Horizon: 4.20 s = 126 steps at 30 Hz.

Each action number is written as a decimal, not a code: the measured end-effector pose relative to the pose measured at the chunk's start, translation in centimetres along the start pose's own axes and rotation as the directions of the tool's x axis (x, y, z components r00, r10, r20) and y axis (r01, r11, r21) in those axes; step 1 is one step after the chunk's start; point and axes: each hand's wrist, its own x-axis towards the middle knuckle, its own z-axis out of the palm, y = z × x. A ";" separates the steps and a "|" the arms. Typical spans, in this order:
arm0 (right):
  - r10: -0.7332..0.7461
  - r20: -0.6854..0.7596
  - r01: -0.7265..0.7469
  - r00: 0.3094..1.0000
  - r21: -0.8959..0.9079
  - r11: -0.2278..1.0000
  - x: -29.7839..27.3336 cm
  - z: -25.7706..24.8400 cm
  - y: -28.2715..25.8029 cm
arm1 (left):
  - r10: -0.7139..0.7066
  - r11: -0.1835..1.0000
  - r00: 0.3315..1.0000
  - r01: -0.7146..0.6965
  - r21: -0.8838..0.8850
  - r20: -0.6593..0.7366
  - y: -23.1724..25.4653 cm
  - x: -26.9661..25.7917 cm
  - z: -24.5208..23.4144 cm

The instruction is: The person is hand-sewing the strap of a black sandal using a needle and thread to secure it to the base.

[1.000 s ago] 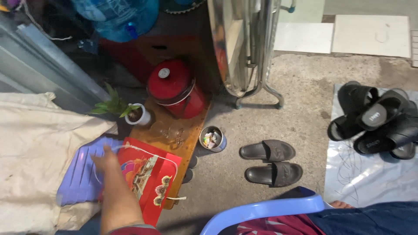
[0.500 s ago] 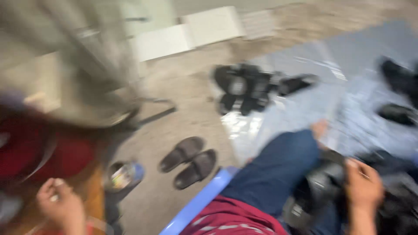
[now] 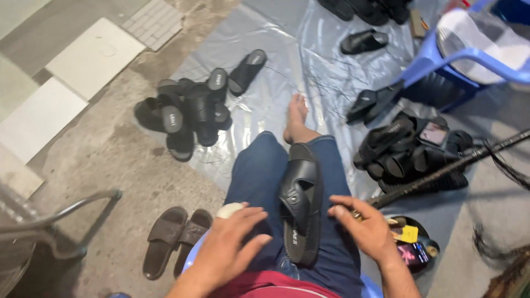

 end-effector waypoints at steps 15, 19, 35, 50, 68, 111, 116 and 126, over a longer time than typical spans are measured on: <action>-0.335 0.455 0.441 0.825 -0.148 0.885 -2.5 -0.2 1.0 | -0.602 0.160 0.657 0.655 -0.738 0.453 2.4 3.1 8.1; -0.206 0.600 0.529 0.773 -0.430 0.732 -2.0 -1.9 -0.7 | -0.608 0.173 0.642 0.681 -0.712 0.467 2.1 3.1 8.3; -0.374 0.629 0.713 0.681 -0.456 0.532 0.5 -1.6 -4.2 | -0.548 0.068 0.674 0.626 -0.777 0.495 0.9 2.3 9.5; -0.363 0.628 0.711 0.688 -0.483 0.511 1.2 -1.6 -3.8 | -0.526 0.096 0.666 0.665 -0.741 0.529 1.0 2.6 9.0; -0.382 0.619 0.717 0.687 -0.486 0.500 1.1 -1.5 -3.9 | -0.526 0.111 0.680 0.651 -0.751 0.511 0.9 2.6 9.2; -0.242 0.611 0.657 0.754 -0.711 0.251 -0.1 -0.4 -4.2 | -0.680 0.126 0.577 0.699 -0.704 0.452 3.4 2.3 7.8; -0.251 0.606 0.656 0.755 -0.712 0.252 -0.3 -0.2 -4.2 | -0.637 0.414 0.703 0.657 -0.630 0.316 3.8 2.3 7.5; -0.321 0.570 0.649 0.757 -0.714 0.263 -0.4 -0.3 -3.4 | -0.292 0.821 0.956 0.254 -0.511 0.005 4.9 2.1 7.5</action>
